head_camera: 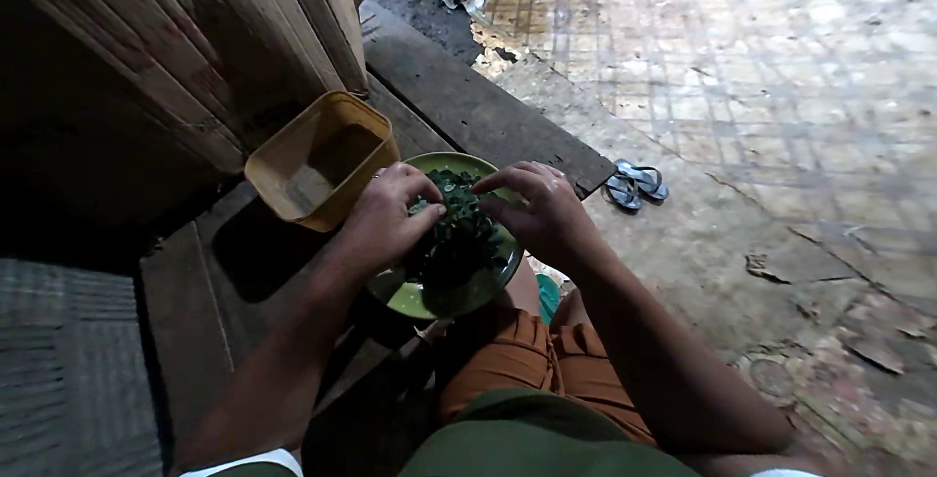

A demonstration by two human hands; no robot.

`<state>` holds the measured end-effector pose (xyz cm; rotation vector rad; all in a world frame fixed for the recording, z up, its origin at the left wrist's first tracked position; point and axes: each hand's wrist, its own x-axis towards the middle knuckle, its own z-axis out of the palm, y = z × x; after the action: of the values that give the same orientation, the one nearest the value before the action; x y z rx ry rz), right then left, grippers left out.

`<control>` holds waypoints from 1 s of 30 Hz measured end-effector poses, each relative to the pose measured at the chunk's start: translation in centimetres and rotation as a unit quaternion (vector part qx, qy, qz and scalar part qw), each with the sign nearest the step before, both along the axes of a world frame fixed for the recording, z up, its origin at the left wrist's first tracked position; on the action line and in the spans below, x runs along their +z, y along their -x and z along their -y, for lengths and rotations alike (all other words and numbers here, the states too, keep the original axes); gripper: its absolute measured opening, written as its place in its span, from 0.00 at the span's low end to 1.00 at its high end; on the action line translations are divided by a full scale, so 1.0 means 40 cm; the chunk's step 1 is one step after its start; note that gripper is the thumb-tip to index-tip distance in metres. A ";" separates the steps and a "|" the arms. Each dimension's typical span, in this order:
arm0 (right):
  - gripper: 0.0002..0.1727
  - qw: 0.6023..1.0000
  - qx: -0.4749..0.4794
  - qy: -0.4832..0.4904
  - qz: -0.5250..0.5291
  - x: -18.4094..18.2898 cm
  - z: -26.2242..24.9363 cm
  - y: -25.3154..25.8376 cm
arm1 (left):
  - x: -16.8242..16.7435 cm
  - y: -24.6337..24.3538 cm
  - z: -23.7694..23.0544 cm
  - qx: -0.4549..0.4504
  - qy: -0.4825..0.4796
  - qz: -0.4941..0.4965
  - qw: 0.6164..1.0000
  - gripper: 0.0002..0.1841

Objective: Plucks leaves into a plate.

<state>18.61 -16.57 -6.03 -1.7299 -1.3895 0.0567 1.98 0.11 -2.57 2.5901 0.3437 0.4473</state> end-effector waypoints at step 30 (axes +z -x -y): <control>0.08 0.995 0.047 0.021 -0.087 0.037 -0.014 0.047 | 0.058 0.004 0.057 0.029 0.371 0.094 0.924 0.24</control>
<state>16.71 -16.02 -4.55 -1.6511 -1.3480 0.2824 1.81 -2.17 -0.25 1.7891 0.4241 0.4679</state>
